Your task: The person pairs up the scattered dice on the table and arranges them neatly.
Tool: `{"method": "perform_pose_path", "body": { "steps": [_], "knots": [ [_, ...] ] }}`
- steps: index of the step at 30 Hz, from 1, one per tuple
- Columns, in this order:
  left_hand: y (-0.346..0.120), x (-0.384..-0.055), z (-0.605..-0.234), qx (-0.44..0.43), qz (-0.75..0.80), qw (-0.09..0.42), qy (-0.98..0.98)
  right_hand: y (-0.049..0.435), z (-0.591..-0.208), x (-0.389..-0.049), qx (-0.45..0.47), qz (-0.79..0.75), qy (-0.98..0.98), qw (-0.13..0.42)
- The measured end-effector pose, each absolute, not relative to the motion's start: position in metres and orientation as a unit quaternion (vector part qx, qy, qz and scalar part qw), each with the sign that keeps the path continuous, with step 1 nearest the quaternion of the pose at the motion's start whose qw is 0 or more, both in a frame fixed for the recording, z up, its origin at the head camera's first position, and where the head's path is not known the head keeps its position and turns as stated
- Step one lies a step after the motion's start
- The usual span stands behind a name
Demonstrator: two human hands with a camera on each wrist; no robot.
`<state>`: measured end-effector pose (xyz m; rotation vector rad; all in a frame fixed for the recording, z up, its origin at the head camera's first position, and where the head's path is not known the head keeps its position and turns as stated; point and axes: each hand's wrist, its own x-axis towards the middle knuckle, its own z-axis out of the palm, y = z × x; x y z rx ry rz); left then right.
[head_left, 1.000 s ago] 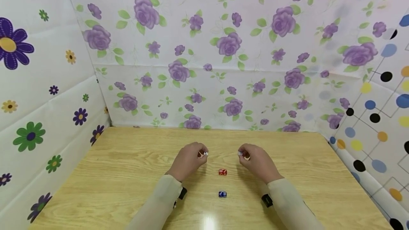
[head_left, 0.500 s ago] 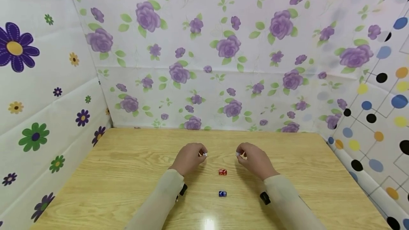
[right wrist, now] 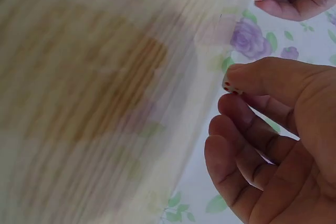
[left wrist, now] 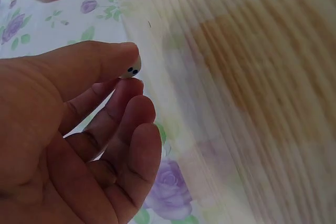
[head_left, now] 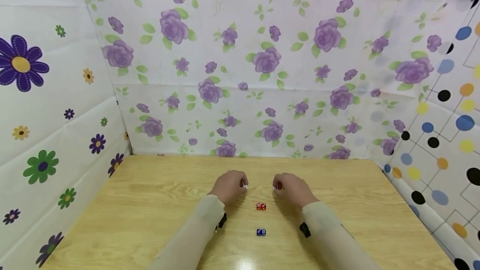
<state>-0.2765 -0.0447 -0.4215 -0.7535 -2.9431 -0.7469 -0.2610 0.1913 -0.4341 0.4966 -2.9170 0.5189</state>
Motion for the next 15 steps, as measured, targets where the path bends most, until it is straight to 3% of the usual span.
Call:
{"method": "perform_pose_path", "body": {
  "steps": [15],
  "knots": [
    [-0.027, -0.286, -0.431, -0.249, -0.203, -0.008, -0.947, 0.185, -0.444, -0.270, 0.157, 0.160, -0.974, 0.034]
  ]
}}
